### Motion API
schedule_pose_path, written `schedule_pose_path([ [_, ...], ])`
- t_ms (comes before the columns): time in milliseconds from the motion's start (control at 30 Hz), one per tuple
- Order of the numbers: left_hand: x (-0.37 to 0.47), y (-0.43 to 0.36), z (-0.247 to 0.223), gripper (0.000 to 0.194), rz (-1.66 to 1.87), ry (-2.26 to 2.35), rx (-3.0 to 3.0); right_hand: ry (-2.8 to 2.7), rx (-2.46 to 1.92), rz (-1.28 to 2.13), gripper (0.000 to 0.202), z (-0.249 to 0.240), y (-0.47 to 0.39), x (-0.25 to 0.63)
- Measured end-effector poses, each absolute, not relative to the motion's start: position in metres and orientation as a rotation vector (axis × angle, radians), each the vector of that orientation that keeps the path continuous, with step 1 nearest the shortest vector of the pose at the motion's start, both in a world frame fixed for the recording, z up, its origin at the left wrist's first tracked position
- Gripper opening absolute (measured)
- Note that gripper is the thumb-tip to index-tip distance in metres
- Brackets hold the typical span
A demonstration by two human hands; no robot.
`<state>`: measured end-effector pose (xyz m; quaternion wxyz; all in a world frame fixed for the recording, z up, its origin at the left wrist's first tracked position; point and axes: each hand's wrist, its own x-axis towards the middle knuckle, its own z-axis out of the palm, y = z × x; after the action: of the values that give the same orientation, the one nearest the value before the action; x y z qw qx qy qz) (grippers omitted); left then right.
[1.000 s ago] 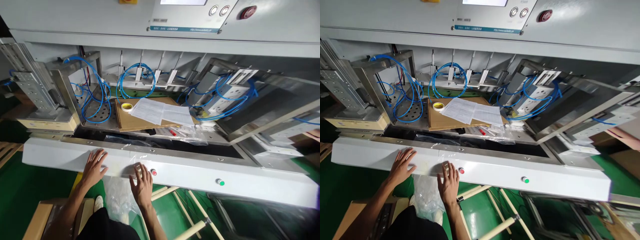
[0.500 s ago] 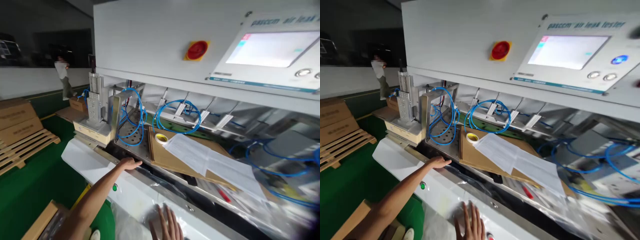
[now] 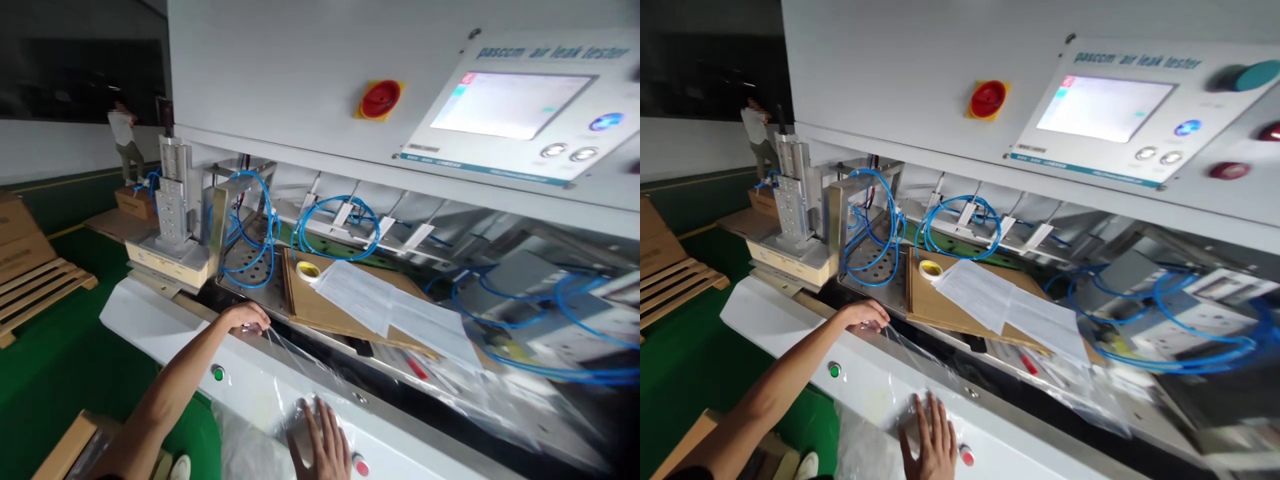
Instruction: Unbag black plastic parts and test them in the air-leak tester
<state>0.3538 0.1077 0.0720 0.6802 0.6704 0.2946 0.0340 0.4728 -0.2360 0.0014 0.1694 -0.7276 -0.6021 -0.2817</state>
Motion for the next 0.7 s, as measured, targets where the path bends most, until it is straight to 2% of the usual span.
schedule_pose_path([
  [267, 0.345, 0.108, 0.048, 0.044, 0.152, 0.668, 1.572, -1.669, -2.19, -0.594, 0.069, 0.009, -0.243, 0.448],
  [467, 0.333, 0.114, 0.053, 0.061, 0.183, 0.574, 1.702, -1.628, -2.244, -0.521, 0.07, 0.007, -0.247, 0.441],
  [600, 0.323, 0.116, 0.057, 0.044, 0.207, 0.603, 1.751, -1.629, -2.266, -0.49, 0.072, 0.006, -0.248, 0.44],
  [700, 0.323, 0.114, 0.053, 0.043, 0.231, 0.671, 1.753, -1.636, -2.289, -0.466, 0.071, 0.007, -0.248, 0.441],
])
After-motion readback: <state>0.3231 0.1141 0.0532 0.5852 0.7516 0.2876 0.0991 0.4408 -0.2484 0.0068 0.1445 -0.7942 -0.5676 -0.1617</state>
